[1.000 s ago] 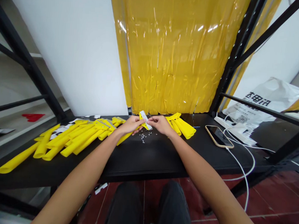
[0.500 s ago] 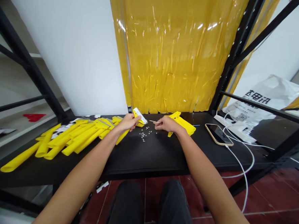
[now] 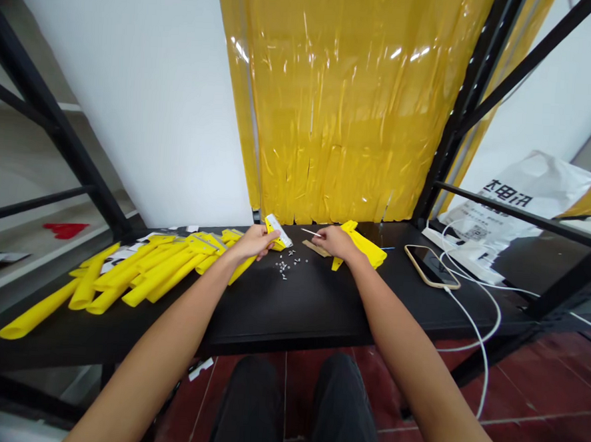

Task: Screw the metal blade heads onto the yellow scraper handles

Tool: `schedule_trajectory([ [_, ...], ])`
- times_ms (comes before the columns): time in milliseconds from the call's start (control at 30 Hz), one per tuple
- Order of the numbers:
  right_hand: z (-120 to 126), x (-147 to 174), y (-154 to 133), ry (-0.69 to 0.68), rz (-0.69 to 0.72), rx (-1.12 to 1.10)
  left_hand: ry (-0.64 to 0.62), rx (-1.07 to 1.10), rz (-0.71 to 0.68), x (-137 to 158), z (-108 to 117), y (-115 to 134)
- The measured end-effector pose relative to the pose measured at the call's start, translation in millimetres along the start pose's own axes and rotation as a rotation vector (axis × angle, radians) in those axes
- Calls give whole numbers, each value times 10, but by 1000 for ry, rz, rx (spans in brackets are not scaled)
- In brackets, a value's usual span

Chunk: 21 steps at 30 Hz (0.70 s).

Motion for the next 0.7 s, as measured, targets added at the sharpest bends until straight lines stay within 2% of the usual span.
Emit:
schedule_trajectory([
  [67, 104, 17, 85, 129, -164, 120, 4, 0, -4, -4, -3, 0],
  [167, 218, 62, 211, 139, -323, 233, 13, -1, -5, -5, 1, -1],
  [233, 267, 84, 286, 36, -308, 226, 15, 1, 1, 1, 7, 3],
  [300, 299, 105, 355, -121, -232, 171, 9, -4, 3, 10, 11, 11],
  [367, 346, 128, 421, -200, -190, 145, -3, -19, -4, 16, 8, 18],
  [500, 389, 155, 458, -255, -204, 136, -15, -39, -23, -3, -8, 5],
  [700, 298, 127, 370, -276, -211, 193, -28, -21, -25, -32, -18, -20],
])
Point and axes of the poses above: each hand's wrist, its own x-axis away from the middle knuckle, its own z-axis out of the back of the hand, y = z × x, the point moved 3 cm from there along -x, towards the middle knuckle, and after that the axes turned 15 degrees about -x, right-handed, at the moved point
